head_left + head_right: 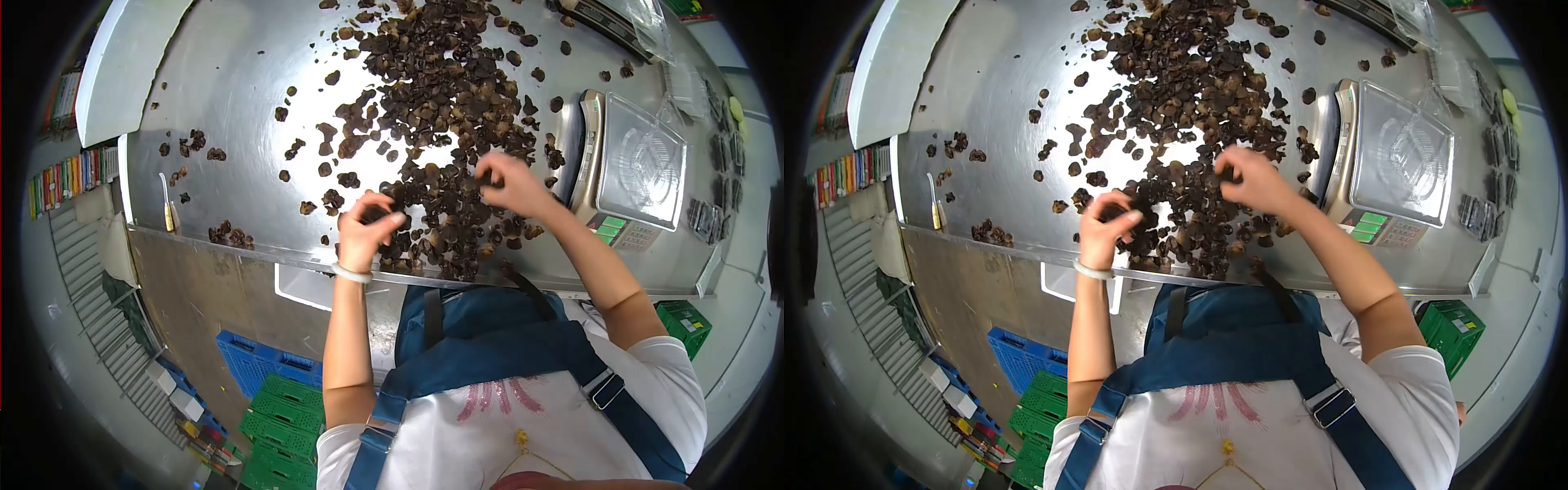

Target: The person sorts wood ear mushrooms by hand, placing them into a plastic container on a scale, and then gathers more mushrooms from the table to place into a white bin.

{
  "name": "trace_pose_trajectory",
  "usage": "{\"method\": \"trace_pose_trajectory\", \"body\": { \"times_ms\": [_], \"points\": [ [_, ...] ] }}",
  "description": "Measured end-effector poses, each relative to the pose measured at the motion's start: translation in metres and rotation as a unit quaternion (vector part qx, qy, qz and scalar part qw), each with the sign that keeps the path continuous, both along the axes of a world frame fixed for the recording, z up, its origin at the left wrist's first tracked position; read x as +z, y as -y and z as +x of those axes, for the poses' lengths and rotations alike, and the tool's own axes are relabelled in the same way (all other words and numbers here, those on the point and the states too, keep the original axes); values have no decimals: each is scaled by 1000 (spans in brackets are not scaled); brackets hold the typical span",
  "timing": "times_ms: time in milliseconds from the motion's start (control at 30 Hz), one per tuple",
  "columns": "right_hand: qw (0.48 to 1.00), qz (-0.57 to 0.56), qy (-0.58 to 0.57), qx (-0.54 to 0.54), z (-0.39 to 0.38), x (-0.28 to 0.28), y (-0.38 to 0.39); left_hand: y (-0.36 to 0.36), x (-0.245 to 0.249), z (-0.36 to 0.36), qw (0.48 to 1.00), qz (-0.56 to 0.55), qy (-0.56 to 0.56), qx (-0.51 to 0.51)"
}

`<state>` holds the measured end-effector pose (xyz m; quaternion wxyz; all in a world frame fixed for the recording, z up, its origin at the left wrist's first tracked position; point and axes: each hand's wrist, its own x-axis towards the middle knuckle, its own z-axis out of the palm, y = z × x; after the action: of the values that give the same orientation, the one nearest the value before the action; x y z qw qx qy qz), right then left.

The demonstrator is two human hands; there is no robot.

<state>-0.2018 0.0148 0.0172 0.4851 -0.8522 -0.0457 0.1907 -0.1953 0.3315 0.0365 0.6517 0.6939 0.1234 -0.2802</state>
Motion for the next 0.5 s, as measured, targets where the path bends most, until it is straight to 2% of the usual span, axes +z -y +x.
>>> {"method": "trace_pose_trajectory", "body": {
  "times_ms": [67, 133, 167, 200, 267, 300, 367, 400, 467, 500],
  "points": [
    [991, -46, 73, 102, -34, -12, -8, 17, -25, -30, 959, 96, 224, -144],
    [967, -129, 134, 173, -57, -15, -23, 42, -36, -61, 909, 215, 289, -208],
    [947, -202, 148, 201, -63, -11, -30, 55, -33, -72, 875, 304, 274, -257],
    [959, -179, 137, 174, -67, -16, -28, 63, -41, -80, 848, 343, 284, -285],
    [977, -134, 116, 121, -68, -36, -20, 66, -51, -84, 854, 332, 315, -248],
    [988, -58, 140, 3, -66, -39, -17, 65, -51, -78, 884, 288, 312, -195],
    [985, 124, -25, -120, -57, -11, 7, 52, -51, -68, 945, 185, 254, -90],
    [961, 210, -83, -157, -57, -8, 23, 44, -33, -60, 993, 98, -51, -33],
    [861, 413, -243, -170, -62, 9, 56, 34, -5, -50, 976, -107, -164, 95],
    [840, 453, -259, -151, -70, 17, 67, 37, 4, -51, 965, -144, -163, 144]
  ]
}}
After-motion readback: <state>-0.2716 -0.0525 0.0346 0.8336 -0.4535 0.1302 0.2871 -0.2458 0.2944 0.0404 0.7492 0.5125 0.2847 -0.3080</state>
